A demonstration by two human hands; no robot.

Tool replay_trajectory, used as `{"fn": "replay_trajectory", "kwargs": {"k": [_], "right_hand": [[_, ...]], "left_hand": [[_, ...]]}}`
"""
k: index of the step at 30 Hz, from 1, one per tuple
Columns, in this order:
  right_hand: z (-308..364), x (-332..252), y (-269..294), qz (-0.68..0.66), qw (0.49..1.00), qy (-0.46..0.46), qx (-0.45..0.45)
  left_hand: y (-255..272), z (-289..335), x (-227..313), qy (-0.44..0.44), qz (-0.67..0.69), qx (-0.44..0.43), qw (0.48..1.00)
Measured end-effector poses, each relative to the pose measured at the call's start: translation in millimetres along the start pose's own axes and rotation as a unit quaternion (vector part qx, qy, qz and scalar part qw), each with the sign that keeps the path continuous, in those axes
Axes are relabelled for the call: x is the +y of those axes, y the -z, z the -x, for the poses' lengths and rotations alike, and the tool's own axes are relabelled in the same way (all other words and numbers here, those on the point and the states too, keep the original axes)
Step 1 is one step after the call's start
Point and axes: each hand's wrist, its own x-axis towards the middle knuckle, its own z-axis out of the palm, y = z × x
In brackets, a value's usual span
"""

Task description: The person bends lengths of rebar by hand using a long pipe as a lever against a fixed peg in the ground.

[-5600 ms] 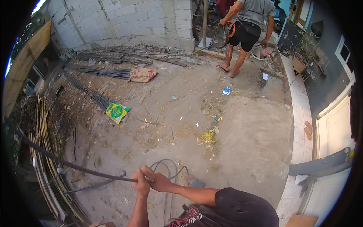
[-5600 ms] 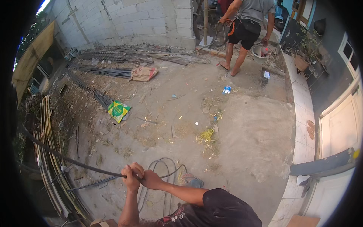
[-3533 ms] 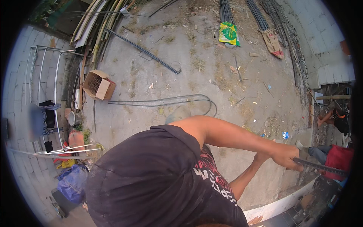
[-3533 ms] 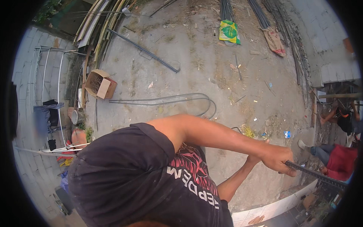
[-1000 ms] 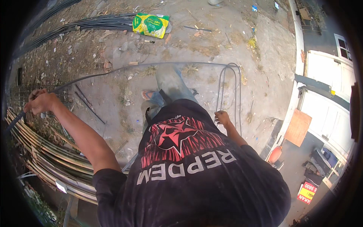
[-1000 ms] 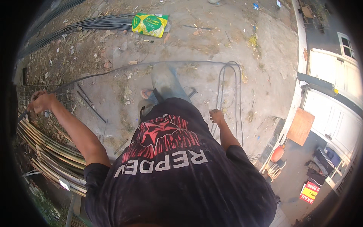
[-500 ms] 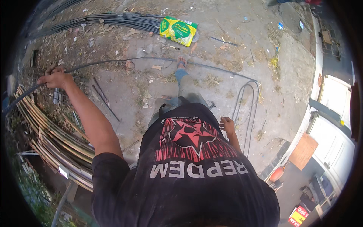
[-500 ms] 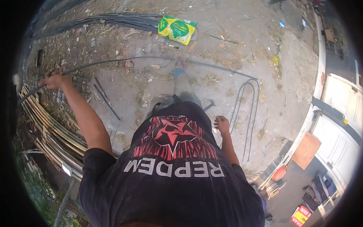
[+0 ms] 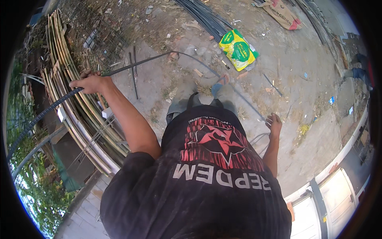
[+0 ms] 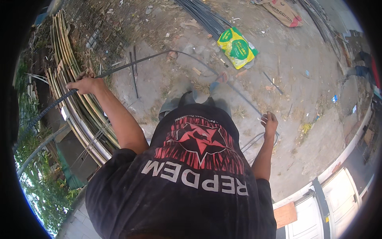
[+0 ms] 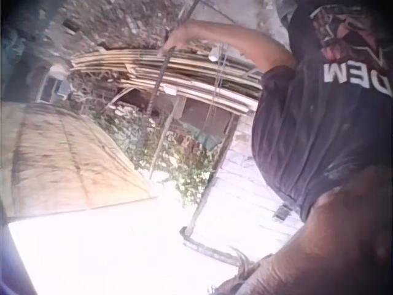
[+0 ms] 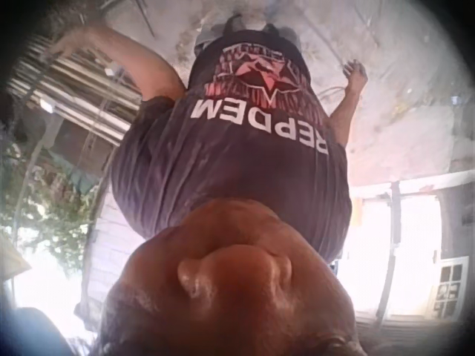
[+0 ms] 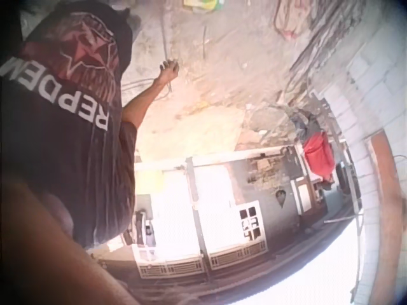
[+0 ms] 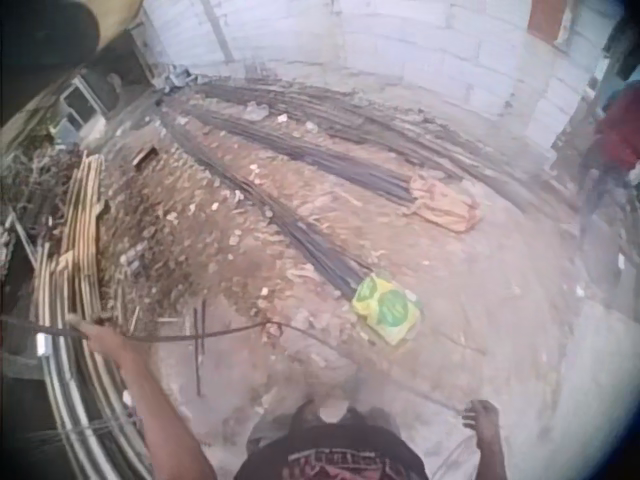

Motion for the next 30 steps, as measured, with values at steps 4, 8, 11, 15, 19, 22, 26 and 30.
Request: {"fn": "replay_trajectory", "kwargs": {"k": [4, 8, 11, 15, 19, 22, 26, 30], "right_hand": [[-41.4, -59.8, 2.3, -0.015, 0.999, 0.041, 0.027], [-44.5, -80.5, -32.4, 0.014, 1.000, 0.012, 0.014], [-24.4, -80.5, -65.7, 0.045, 0.999, -0.014, -0.009], [9.8, -51.2, -102.2, 0.061, 0.994, -0.088, 0.001], [48.5, -56.0, -131.9, 0.176, 0.975, -0.135, -0.029], [65.2, -86.8, -130.9, 0.203, 0.973, -0.109, -0.031], [88.5, -144.7, -124.2, 0.169, 0.978, -0.074, 0.094], [133.8, -154.3, -95.3, 0.198, 0.954, -0.162, 0.155]], "left_hand": [[-19.2, -12.7, -12.0, -0.015, -0.037, -0.048, 0.998], [-78.7, -44.7, -26.5, -0.042, 0.003, 0.012, 0.999], [-118.2, -86.0, -30.7, -0.030, -0.007, 0.025, 0.999], [-155.9, -172.7, -86.0, 0.011, -0.056, 0.035, 0.998], [-204.8, -253.9, -151.2, 0.056, -0.109, 0.014, 0.992], [-259.4, -301.3, -212.3, 0.040, -0.114, 0.040, 0.992], [-305.5, -378.1, -269.9, 0.102, -0.187, 0.058, 0.975], [-307.5, -361.9, -284.4, 0.055, -0.128, -0.039, 0.989]]}}
